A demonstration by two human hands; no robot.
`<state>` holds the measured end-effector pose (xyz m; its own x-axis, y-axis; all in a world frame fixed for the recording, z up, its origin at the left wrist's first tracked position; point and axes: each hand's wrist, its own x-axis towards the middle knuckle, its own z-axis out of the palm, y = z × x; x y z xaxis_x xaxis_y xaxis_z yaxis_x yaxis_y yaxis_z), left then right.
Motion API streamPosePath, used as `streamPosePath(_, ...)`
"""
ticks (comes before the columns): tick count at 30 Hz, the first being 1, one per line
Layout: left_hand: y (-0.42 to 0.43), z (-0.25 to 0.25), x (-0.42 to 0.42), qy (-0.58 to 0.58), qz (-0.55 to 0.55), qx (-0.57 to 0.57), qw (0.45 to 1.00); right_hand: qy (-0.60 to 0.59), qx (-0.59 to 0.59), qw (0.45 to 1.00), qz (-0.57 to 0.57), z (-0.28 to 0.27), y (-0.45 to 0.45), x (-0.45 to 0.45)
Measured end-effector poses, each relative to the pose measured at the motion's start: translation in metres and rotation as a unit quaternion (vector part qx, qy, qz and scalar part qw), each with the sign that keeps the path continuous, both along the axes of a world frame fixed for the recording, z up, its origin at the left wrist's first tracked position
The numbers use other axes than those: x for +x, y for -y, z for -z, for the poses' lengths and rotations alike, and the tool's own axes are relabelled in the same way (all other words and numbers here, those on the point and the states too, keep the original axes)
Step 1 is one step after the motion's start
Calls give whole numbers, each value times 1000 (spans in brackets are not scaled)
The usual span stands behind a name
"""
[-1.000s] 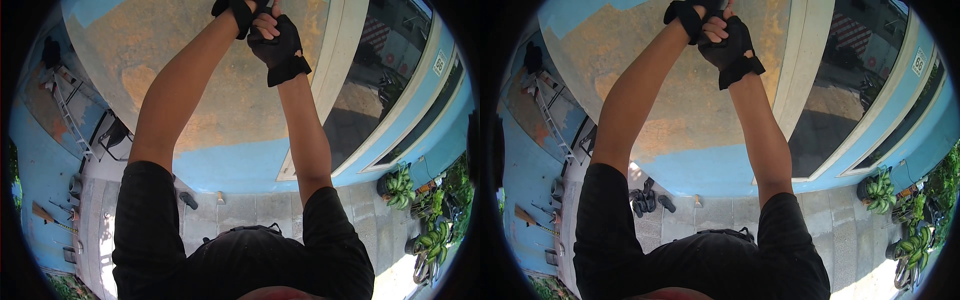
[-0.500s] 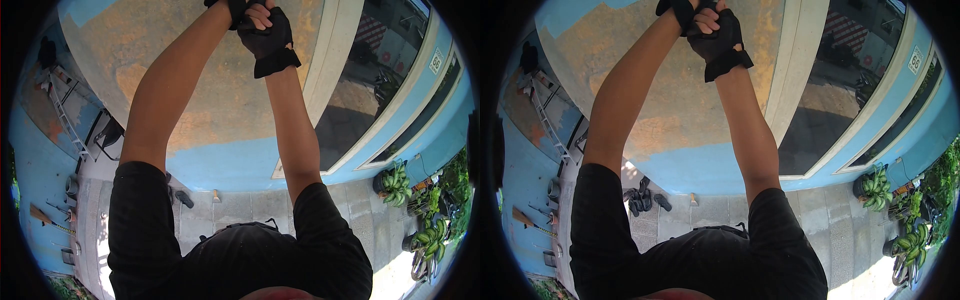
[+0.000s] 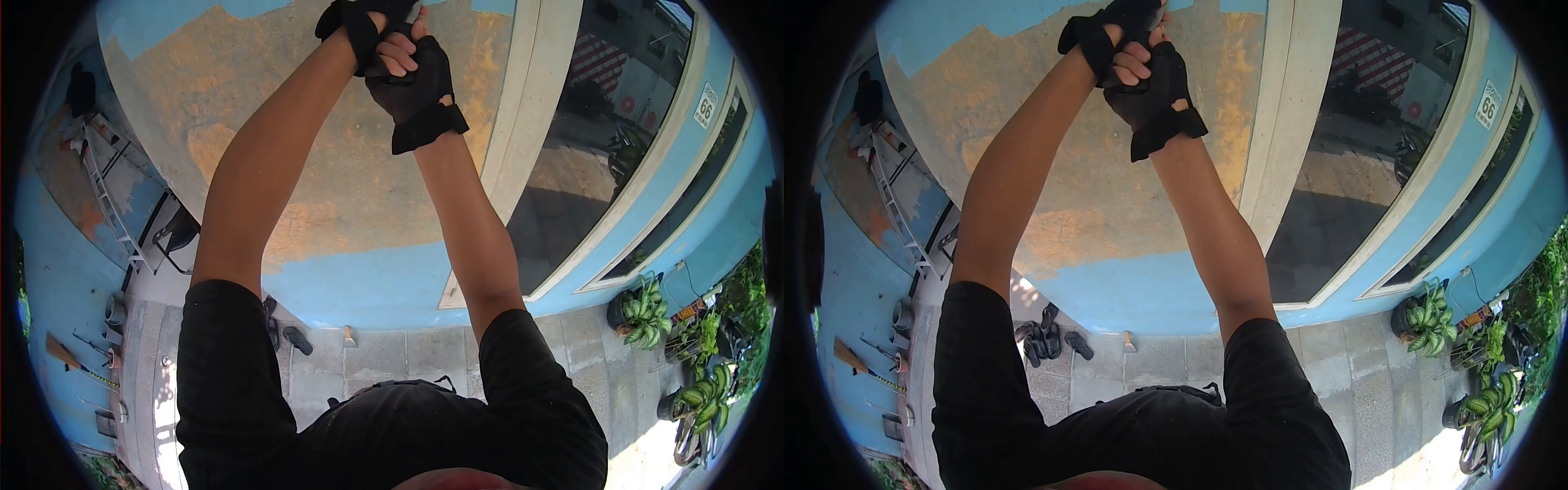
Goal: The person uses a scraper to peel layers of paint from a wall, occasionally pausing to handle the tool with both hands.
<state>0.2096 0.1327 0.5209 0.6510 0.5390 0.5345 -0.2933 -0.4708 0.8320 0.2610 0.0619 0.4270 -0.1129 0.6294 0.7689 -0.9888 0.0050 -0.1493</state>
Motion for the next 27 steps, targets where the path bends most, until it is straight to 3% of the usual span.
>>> streamPosePath(2, 4, 4, -6, -6, 50, -12, 999, -10, -10, 1000, 2, 0, 4, -3)
streamPosePath(4, 31, 2, -18, -54, -71, -12, 996, -15, -14, 1000, 2, 4, 1, -2)
streamPosePath(5, -5, 16, 0, 21, 2, -11, 1000, 9, 6, 1000, -4, 9, -5, 3)
streamPosePath(6, 5, 13, -4, 23, -1, -7, 1000, 34, 25, 999, -9, 9, -5, 4)
streamPosePath(8, 30, 8, -13, -1, -57, -84, 995, 29, 7, 1000, -4, -1, 1, 9)
streamPosePath(9, 41, -2, -19, -58, 14, -148, 987, 24, -15, 1000, 2, -4, 5, 11)
streamPosePath(13, 41, 2, -18, -45, -11, -156, 987, 15, -51, 998, -25, 0, 7, 9)
streamPosePath(18, 30, 14, -9, -24, -47, -146, 988, 89, -58, 994, 41, 3, 14, 17)
streamPosePath(22, 16, 31, 3, -14, -71, -151, 986, 84, -100, 991, 26, -2, 20, 24)
streamPosePath(24, 3, 42, 11, -7, -80, -142, 987, 106, -154, 979, 86, 10, 25, 28)
streamPosePath(26, 2, 75, 21, 12, -56, -171, 984, 136, -178, 971, 85, 39, 37, 33)
streamPosePath(27, 13, 96, 21, -30, -121, -204, 971, 153, -190, 965, 92, 60, 45, 38)
